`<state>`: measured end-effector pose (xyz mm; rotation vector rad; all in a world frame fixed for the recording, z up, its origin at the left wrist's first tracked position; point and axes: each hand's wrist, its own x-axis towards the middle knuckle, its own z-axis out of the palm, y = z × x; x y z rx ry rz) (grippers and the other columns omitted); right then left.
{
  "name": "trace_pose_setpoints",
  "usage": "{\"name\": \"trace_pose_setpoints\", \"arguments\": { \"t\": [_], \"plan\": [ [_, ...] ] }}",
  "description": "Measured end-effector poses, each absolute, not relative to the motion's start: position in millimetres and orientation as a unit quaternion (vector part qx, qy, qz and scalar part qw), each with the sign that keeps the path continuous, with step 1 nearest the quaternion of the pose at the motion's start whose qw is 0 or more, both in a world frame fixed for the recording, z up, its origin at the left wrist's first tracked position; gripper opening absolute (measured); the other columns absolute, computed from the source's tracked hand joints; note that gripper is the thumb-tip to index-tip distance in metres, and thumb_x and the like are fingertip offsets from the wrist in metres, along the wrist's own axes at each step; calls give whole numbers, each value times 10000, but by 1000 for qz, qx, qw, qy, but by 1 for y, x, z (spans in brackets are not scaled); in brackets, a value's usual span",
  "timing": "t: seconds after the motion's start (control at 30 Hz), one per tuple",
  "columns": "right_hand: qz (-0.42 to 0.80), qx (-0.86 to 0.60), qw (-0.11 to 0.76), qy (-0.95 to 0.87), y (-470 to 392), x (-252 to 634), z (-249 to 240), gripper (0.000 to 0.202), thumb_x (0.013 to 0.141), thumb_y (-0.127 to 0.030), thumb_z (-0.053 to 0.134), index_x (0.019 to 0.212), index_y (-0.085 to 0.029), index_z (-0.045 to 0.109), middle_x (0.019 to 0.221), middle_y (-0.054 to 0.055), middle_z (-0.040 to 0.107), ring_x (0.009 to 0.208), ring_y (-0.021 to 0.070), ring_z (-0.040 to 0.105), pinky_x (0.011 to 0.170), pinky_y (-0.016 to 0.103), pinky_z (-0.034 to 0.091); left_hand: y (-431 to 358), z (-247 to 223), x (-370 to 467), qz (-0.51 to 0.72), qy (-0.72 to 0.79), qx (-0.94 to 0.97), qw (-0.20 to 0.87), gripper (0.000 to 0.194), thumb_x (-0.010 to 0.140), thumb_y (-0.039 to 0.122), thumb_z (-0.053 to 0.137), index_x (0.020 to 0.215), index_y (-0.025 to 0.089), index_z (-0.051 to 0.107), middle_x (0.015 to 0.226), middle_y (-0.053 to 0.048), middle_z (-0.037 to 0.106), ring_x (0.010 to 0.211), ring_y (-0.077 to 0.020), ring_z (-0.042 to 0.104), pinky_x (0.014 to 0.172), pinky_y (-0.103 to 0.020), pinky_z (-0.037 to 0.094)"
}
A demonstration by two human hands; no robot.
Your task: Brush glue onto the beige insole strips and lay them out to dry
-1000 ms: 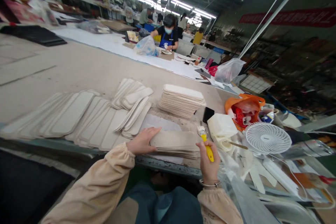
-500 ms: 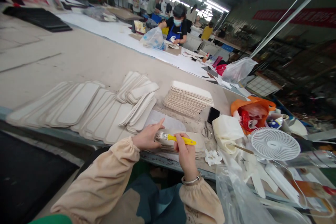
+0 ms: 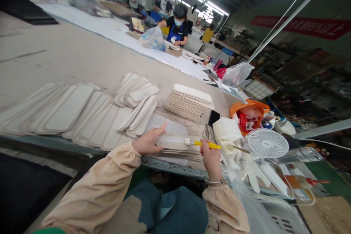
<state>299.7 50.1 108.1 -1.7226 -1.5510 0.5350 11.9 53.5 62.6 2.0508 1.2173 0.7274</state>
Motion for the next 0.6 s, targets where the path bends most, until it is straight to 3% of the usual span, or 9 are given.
{"name": "trace_pose_setpoints", "arguments": {
  "t": [0.2, 0.3, 0.4, 0.5, 0.6],
  "plan": [
    [75, -705, 287, -644, 45, 325, 118, 457, 892, -585, 408, 886, -192, 641, 579, 15, 617, 572, 206, 601, 602, 314, 419, 53, 59, 12, 277, 463, 781, 316, 989, 627, 242, 645, 1505, 143, 201, 1342, -139, 559, 1219, -324, 510, 1069, -447, 374],
    [-22, -669, 227, -707, 38, 314, 114, 435, 919, -542, 381, 925, -206, 658, 682, 47, 666, 589, 207, 605, 582, 309, 394, 51, 58, 13, 274, 461, 783, 315, 988, 636, 242, 642, 1508, 144, 187, 1364, -144, 539, 1245, -321, 491, 1077, -450, 365],
    [-96, -611, 152, -771, 25, 287, 109, 386, 948, -450, 380, 876, -208, 672, 652, 57, 649, 564, 200, 582, 548, 297, 358, 50, 58, 14, 278, 453, 783, 324, 998, 640, 231, 632, 1512, 117, 158, 1370, -162, 528, 1244, -316, 489, 1082, -449, 363],
    [-83, -536, 130, -830, 9, 248, 110, 319, 960, -358, 410, 838, -211, 665, 663, 58, 647, 620, 189, 597, 587, 281, 389, 49, 58, 15, 299, 442, 776, 336, 1014, 628, 204, 623, 1515, 131, 138, 1351, -155, 540, 1222, -306, 511, 1071, -453, 375],
    [7, -493, 167, -854, -4, 209, 115, 262, 953, -313, 432, 886, -213, 664, 748, 67, 678, 704, 193, 623, 669, 287, 435, 49, 56, 16, 314, 437, 771, 339, 1028, 622, 188, 618, 1518, 152, 116, 1325, -144, 553, 1199, -301, 527, 1050, -461, 390]
  ]
}}
